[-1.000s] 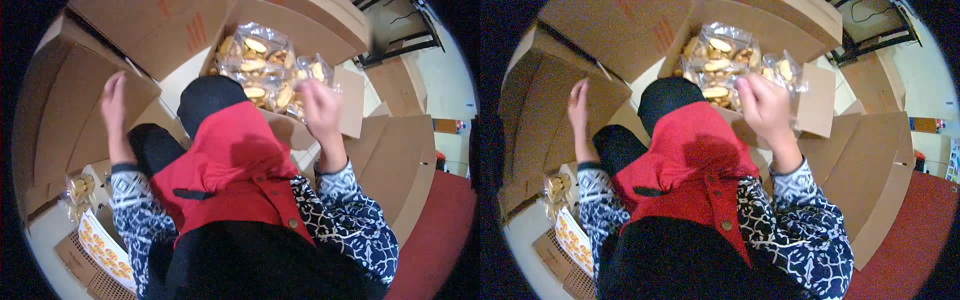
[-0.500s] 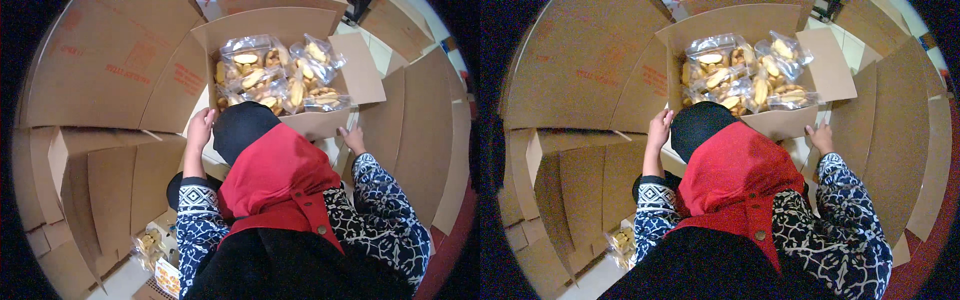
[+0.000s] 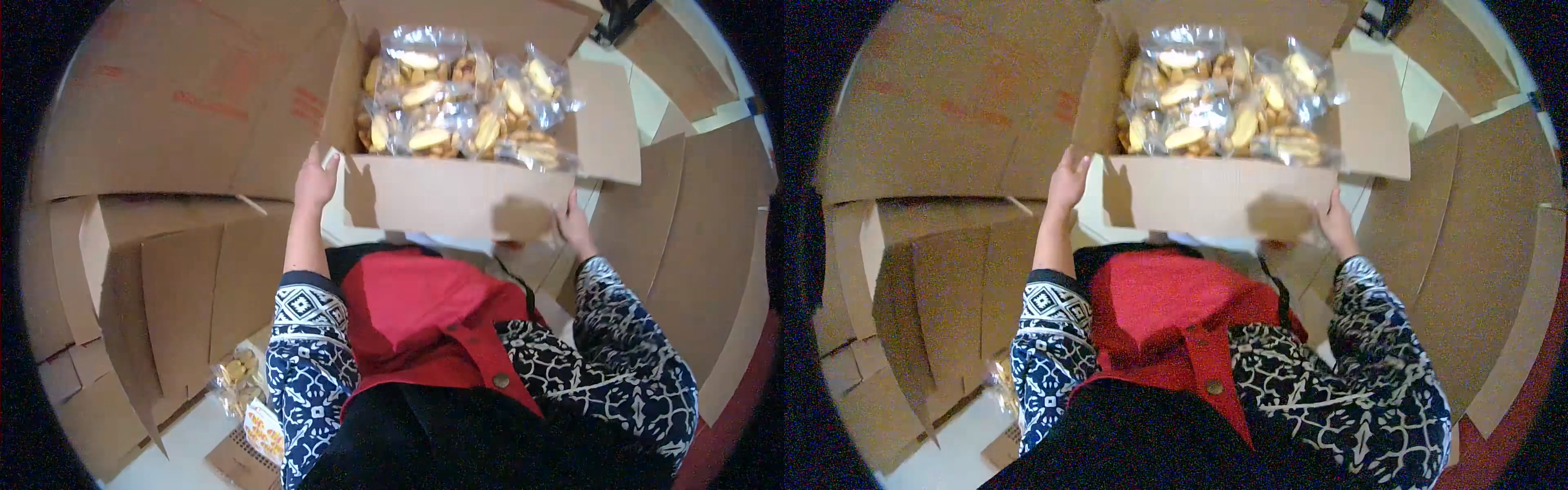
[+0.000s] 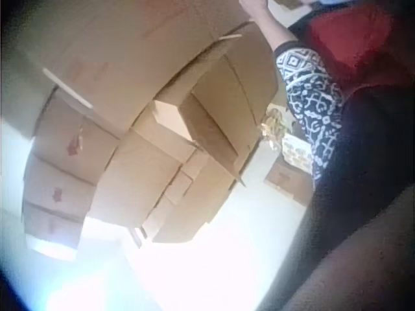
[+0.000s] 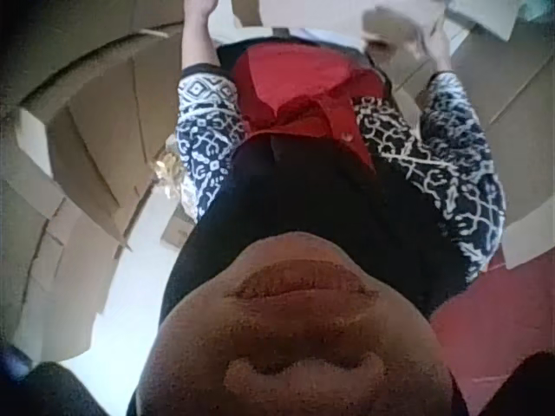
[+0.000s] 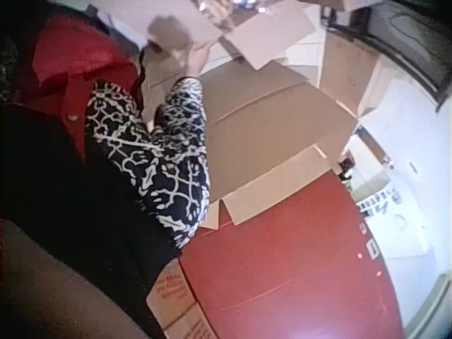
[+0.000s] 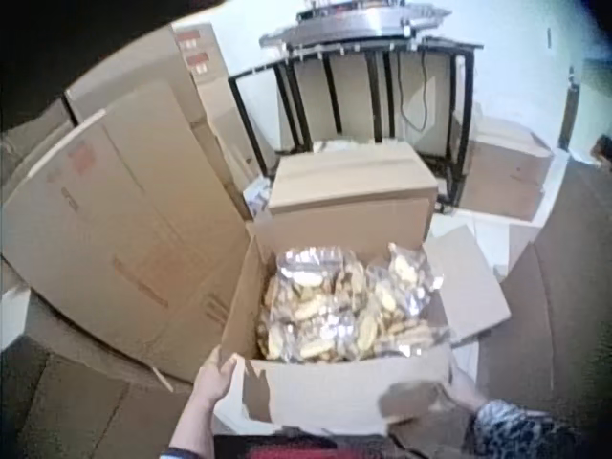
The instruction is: The person peels circular stickers from a sheet and applies them to clear plastic bags containing baguette-style bread. They then place the labeled bags into a cardboard box. The task involves repetitive peeling, sticking, and packing actions.
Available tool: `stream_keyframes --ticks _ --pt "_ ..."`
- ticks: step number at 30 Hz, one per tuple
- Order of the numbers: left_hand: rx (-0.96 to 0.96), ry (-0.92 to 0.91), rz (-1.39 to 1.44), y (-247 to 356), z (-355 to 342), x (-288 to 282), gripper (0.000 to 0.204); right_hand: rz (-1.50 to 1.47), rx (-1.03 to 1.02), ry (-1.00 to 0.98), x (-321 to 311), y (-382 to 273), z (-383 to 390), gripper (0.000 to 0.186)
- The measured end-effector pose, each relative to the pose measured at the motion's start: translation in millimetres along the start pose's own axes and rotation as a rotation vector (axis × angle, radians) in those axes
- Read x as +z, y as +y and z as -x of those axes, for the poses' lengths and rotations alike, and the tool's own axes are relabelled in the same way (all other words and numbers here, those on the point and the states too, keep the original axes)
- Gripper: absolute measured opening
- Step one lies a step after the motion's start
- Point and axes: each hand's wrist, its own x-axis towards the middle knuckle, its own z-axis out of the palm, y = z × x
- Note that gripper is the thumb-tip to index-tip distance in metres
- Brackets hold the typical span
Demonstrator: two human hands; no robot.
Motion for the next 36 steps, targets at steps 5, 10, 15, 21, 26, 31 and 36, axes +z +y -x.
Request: stream_keyframes --ticks 5,10,15,21,26,31,36 --pt "-0.216 -0.109 0.179 -57 15 22 0.061 -0.444 0.183 -0.315 -67 -19 -28 0.043" --pt "-0.163 -0.221 0.636 -12 -16 -12 0.018 -0.398 0.272 -0.376 -76 -37 -47 0.035" --pt "-0.369 -0.031 0.855 -84 -78 28 0.040 -0.924 0.507 -0.202 -53 -62 -23 0.045" --pt "-0.311 0.386 0.897 -54 -132 82 0.017 -0.739 0.204 0.208 -42 -76 18 0.060" --pt "-0.686 0.708 0.908 -34 -188 102 0.014 -0.521 -0.196 0.570 -108 -142 91 0.056" --pt "-0.441 0.854 0.667 -37 -192 117 0.021 -0.096 -0.237 1.126 -146 -153 199 0.036" --pt "-0.182 0.788 0.551 -75 -246 136 0.023 -0.057 0.221 1.740 -180 -50 305 0.029"
